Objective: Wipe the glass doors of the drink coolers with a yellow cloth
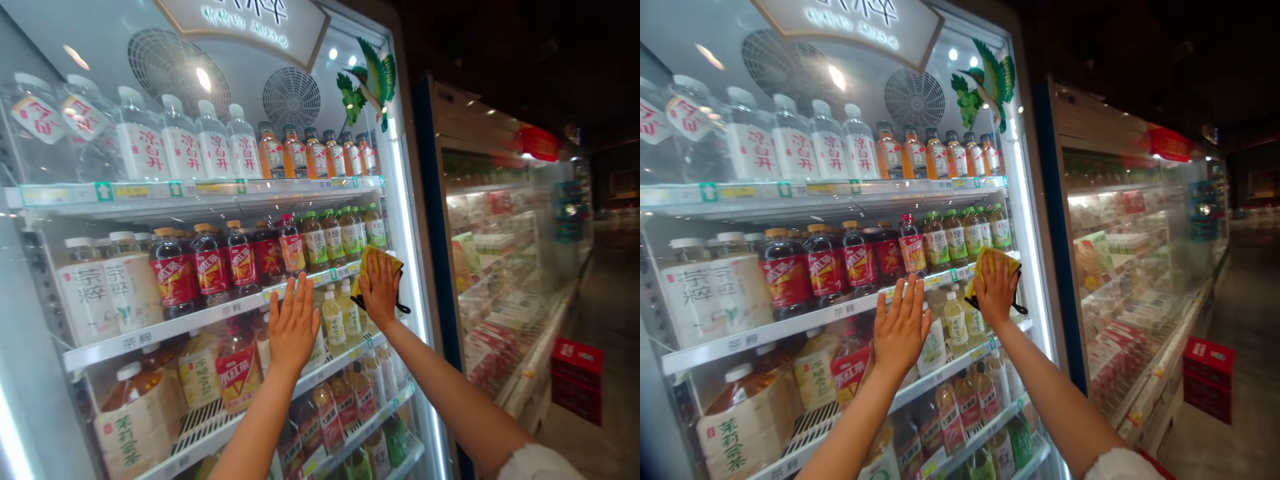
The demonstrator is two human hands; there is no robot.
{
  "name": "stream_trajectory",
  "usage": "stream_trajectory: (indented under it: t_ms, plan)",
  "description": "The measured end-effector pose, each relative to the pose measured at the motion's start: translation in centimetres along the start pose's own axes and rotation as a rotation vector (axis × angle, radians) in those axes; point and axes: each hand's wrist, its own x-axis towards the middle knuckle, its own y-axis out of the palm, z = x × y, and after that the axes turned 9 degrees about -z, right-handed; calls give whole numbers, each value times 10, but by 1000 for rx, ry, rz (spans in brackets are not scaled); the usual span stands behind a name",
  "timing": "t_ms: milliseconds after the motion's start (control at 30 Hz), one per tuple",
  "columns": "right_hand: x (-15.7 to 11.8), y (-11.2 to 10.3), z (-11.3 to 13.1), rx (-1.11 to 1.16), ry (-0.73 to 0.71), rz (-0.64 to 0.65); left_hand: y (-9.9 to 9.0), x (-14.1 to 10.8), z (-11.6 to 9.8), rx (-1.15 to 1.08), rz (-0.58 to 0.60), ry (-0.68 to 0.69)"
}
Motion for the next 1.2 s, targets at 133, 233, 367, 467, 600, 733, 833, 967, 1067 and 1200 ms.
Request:
stream_trajectory:
  t_ms: [133, 233, 367, 467, 600, 733, 833, 967, 1067, 1200]
  plan:
    - [1, -3, 6, 49, -249, 83, 1, 8, -7, -24, -17, 12]
    - [42, -4, -8, 103, -366, 131, 7, 18, -19, -46, 2, 28]
    - [67, -5, -48, 110, -246, 83, 15, 25, -39, -37, 20, 18]
    - [39, -8, -71, 96, -115, 11, 19, 23, -52, -21, 31, 28]
    - [5, -13, -75, 125, -271, 53, 29, 26, -65, -4, 48, 74]
    - [40, -6, -78, 164, -370, 82, 46, 41, -78, 20, 48, 118]
    - [68, 1, -100, 155, -232, 24, 59, 51, -88, 36, 47, 114]
    - [42, -1, -132, 120, -100, -35, 67, 54, -98, 60, 24, 94]
    - [16, -8, -133, 137, -222, 5, 71, 56, -103, 71, 5, 111]
    - [47, -6, -122, 128, -335, 95, 80, 69, -114, 62, -4, 149]
